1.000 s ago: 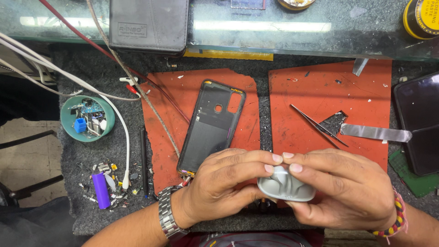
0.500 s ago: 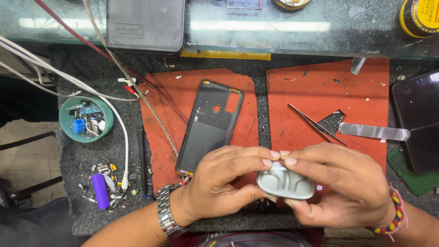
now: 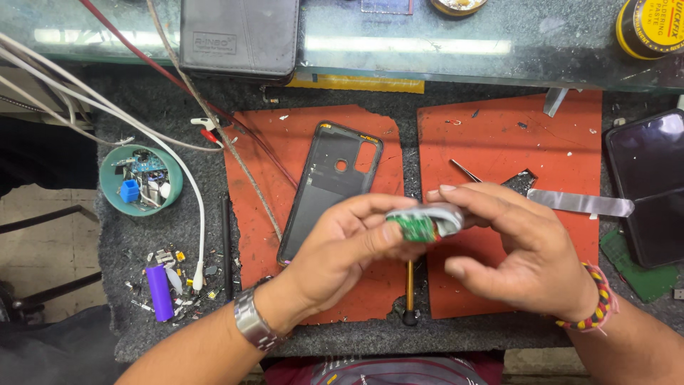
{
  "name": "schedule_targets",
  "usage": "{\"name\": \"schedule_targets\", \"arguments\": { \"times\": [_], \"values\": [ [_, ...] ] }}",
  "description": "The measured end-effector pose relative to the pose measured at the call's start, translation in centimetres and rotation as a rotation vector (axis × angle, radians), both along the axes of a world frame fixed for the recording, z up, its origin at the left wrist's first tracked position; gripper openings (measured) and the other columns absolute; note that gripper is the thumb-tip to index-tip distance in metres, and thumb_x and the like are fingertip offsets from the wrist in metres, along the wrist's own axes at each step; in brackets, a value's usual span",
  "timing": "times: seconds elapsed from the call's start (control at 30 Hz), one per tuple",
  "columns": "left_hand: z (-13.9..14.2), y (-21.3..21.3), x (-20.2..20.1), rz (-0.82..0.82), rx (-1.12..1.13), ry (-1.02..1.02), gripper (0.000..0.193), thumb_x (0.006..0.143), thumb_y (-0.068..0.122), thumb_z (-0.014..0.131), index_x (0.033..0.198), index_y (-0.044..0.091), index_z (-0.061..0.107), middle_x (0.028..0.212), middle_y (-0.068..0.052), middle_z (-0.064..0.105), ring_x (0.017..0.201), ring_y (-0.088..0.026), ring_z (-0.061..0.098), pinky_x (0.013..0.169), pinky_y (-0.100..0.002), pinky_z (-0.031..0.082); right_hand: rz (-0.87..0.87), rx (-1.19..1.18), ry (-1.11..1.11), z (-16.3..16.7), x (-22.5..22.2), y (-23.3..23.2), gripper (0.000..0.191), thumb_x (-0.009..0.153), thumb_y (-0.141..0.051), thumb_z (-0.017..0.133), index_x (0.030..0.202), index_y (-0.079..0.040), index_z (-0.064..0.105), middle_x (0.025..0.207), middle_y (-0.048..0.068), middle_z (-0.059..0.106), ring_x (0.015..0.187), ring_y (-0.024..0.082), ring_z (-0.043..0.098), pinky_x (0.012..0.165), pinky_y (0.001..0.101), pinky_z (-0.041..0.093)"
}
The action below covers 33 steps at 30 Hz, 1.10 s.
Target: The person opens a wireless earbud charging case and uses a small screwdriver to adjust components on the internal circuit board. They then remove one earbud from the case and use a metal prying tool to separate its outer shell from the internal electronics.
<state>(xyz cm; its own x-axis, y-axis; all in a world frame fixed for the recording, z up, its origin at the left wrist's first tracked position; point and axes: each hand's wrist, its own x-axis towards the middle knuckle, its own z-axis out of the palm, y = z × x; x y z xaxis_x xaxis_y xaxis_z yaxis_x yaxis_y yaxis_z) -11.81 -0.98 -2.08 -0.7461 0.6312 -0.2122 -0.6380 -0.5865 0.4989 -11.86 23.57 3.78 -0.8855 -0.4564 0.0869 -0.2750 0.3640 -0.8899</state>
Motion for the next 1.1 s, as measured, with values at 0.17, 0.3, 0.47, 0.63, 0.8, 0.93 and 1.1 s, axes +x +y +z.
{"name": "schedule_targets", "arguments": {
  "times": [0.17, 0.3, 0.47, 0.63, 0.8, 0.93, 1.1],
  "values": [
    [-0.4, -0.1, 0.9, -0.178, 0.209, -0.250, 0.043, 0.111, 0.030, 0.057, 0.137, -0.004, 0.053, 0.128, -0.017, 0.067, 0.115, -0.026, 0.068, 0.103, -0.041, 0.055, -0.048, -0.012, -0.110, -1.2, 0.7, 0.3, 0.058, 0.083, -0.009, 0.078, 0.138, 0.000, 0.061, 0.119, 0.010, 0.074, 0.106, 0.016, 0.072, 0.093, 0.0309, 0.058],
    [0.1, 0.0, 1.1, -0.194, 0.213, -0.235, 0.041, 0.109, 0.027, 0.060, 0.135, -0.004, 0.050, 0.129, -0.018, 0.066, 0.117, -0.027, 0.068, 0.106, -0.041, 0.055, -0.069, -0.301, -0.335, -2.0, 1.5, 0.6, 0.055, 0.091, -0.003, 0.072, 0.144, 0.004, 0.058, 0.124, 0.013, 0.070, 0.114, 0.018, 0.066, 0.101, 0.0339, 0.054],
    [0.9, 0.5, 1.5, -0.162, 0.085, -0.039, 0.047, 0.106, 0.018, 0.065, 0.143, -0.004, 0.047, 0.129, -0.018, 0.065, 0.116, -0.025, 0.068, 0.103, -0.039, 0.055, -0.077, -0.423, -0.514, -2.0, 1.9, 0.9, 0.054, 0.097, -0.004, 0.065, 0.149, 0.005, 0.052, 0.122, 0.014, 0.069, 0.111, 0.019, 0.068, 0.098, 0.0367, 0.057],
    [1.2, 0.8, 1.7, -0.098, 0.013, 0.010, 0.055, 0.102, 0.009, 0.069, 0.149, -0.009, 0.049, 0.136, -0.013, 0.064, 0.122, -0.016, 0.063, 0.108, -0.032, 0.052, -0.125, -0.411, -0.529, -1.7, 1.9, 0.3, 0.052, 0.097, -0.005, 0.063, 0.147, 0.005, 0.052, 0.132, 0.019, 0.068, 0.118, 0.024, 0.068, 0.101, 0.0406, 0.057],
    [1.2, 0.7, 1.9, -0.075, -0.049, 0.065, 0.057, 0.098, 0.007, 0.072, 0.149, -0.008, 0.051, 0.135, -0.010, 0.065, 0.121, -0.013, 0.063, 0.108, -0.029, 0.052, -0.106, -0.366, -0.477, -1.2, 1.8, 0.1, 0.052, 0.099, -0.007, 0.063, 0.148, 0.005, 0.051, 0.138, 0.023, 0.068, 0.127, 0.026, 0.066, 0.109, 0.0399, 0.054],
    [0.7, 0.8, 2.0, -0.081, -0.070, 0.058, 0.057, 0.097, 0.005, 0.073, 0.148, -0.010, 0.052, 0.133, -0.011, 0.066, 0.120, -0.013, 0.063, 0.106, -0.029, 0.053, -0.111, -0.316, -0.438, -0.8, 1.6, -0.1, 0.051, 0.098, -0.008, 0.063, 0.146, 0.004, 0.054, 0.135, 0.022, 0.071, 0.123, 0.025, 0.069, 0.106, 0.0377, 0.055],
    [-0.1, 0.8, 2.1, -0.082, -0.124, 0.065, 0.058, 0.095, 0.004, 0.074, 0.147, -0.009, 0.053, 0.129, -0.013, 0.068, 0.115, -0.015, 0.066, 0.102, -0.030, 0.055, -0.068, -0.133, -0.299, -0.9, 0.7, 0.7, 0.046, 0.094, -0.007, 0.066, 0.138, 0.002, 0.062, 0.126, 0.018, 0.077, 0.107, 0.019, 0.077, 0.092, 0.0295, 0.061]
  ]
}}
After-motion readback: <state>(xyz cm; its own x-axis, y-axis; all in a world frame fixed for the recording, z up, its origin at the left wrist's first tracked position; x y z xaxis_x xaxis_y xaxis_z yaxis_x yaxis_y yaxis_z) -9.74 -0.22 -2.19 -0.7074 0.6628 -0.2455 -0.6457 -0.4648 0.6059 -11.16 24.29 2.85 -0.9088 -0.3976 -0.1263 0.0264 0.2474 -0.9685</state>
